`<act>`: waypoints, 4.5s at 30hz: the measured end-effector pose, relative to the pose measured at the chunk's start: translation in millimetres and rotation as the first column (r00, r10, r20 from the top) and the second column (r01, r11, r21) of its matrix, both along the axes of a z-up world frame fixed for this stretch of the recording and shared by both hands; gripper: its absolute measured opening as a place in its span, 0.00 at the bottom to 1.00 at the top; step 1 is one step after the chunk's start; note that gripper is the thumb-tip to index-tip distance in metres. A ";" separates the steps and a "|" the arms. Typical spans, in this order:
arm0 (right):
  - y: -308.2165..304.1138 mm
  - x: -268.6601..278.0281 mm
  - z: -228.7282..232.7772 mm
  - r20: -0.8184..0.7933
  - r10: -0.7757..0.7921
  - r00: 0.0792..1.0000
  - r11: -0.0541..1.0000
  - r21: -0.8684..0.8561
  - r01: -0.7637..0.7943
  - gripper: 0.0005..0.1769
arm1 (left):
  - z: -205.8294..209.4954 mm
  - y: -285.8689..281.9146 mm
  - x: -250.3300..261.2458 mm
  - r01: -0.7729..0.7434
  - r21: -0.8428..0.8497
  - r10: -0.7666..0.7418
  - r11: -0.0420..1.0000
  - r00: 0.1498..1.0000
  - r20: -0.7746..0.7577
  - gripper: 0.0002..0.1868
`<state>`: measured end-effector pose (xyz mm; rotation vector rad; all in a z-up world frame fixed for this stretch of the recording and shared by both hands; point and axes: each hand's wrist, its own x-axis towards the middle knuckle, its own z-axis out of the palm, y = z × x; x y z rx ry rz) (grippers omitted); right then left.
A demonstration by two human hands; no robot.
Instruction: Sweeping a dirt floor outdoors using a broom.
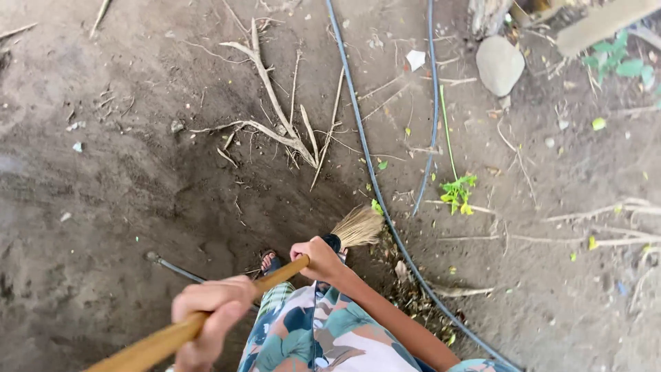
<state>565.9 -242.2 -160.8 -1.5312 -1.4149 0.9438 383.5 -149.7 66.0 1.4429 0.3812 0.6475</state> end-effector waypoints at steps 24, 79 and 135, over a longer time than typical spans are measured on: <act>56.5 96.4 -51.2 0.142 -0.177 0.974 0.900 0.424 0.101 0.04 | -13.3 -27.3 104.3 -0.026 0.355 0.004 0.935 0.998 0.062 0.17; -183.6 -134.0 -62.7 0.241 -0.213 0.947 0.970 0.169 0.175 0.04 | -31.1 -213.0 -139.5 0.199 0.234 -0.227 0.952 0.968 0.102 0.12; -320.9 -30.9 -54.6 0.171 -0.079 0.982 0.935 -0.329 0.133 0.07 | -86.1 -243.3 -41.2 0.132 -0.417 -0.101 0.899 0.990 0.095 0.20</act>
